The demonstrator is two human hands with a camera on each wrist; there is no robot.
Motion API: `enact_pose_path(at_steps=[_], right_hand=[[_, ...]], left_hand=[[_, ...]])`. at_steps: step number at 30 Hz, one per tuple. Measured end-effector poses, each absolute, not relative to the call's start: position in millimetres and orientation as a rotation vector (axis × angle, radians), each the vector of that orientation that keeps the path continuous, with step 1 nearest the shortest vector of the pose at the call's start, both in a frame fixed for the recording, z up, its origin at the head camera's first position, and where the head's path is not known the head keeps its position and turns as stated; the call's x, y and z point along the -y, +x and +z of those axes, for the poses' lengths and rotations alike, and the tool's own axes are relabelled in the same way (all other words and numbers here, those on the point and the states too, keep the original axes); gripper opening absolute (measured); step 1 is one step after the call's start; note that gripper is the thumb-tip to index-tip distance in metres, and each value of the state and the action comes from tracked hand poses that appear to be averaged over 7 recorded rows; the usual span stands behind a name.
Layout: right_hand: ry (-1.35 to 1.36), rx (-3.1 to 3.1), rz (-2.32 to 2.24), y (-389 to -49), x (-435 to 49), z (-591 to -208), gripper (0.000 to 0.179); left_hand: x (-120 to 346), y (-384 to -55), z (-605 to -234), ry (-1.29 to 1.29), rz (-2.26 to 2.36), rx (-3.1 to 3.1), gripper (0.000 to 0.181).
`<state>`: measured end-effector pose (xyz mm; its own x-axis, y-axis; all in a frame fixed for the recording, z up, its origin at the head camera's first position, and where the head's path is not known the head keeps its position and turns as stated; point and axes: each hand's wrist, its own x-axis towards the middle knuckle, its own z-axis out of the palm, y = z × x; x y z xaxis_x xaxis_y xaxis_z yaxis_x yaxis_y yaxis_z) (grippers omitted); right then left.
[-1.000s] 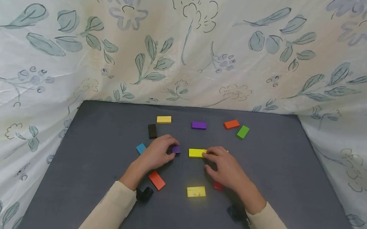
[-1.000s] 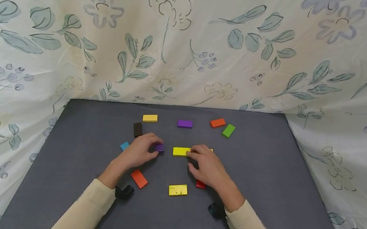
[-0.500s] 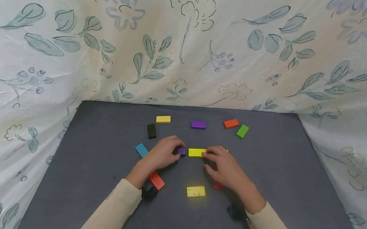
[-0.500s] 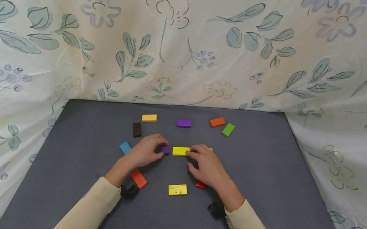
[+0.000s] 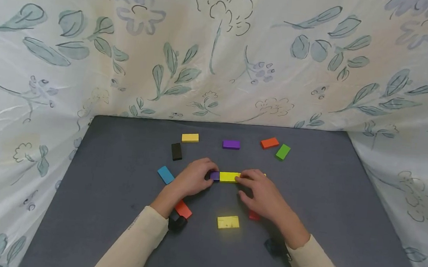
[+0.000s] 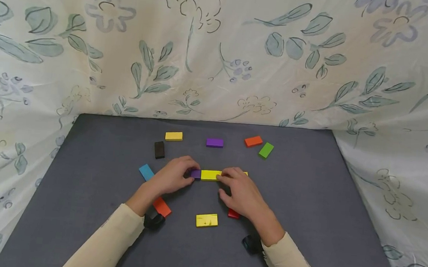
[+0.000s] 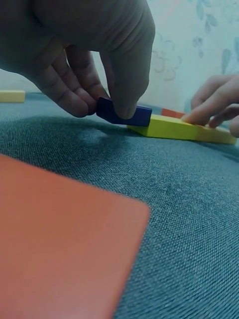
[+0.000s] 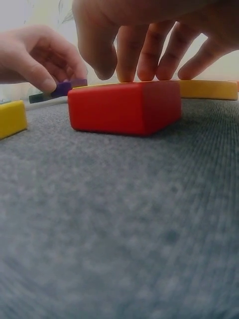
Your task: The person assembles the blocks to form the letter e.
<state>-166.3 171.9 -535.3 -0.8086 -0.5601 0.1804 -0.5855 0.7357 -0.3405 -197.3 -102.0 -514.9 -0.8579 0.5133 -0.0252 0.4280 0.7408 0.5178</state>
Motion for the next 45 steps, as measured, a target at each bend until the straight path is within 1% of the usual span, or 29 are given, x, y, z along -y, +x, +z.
enact_pose_path(at_steps=[31, 39, 45], right_hand=[[0.944, 2.882, 0.588, -167.9, -170.0, -532.9, 0.042], [0.991, 2.860, 0.573, -171.4, -177.3, -533.4, 0.040], [0.966, 2.852, 0.615, -170.8, -177.1, -532.1, 0.037]], left_hand=[[98.5, -204.2, -520.0, 0.724, 0.708, -2.762, 0.034], [92.6, -200.1, -519.3, 0.705, 0.733, -2.776, 0.034], [92.4, -198.4, -515.9, 0.700, 0.724, -2.760, 0.035]])
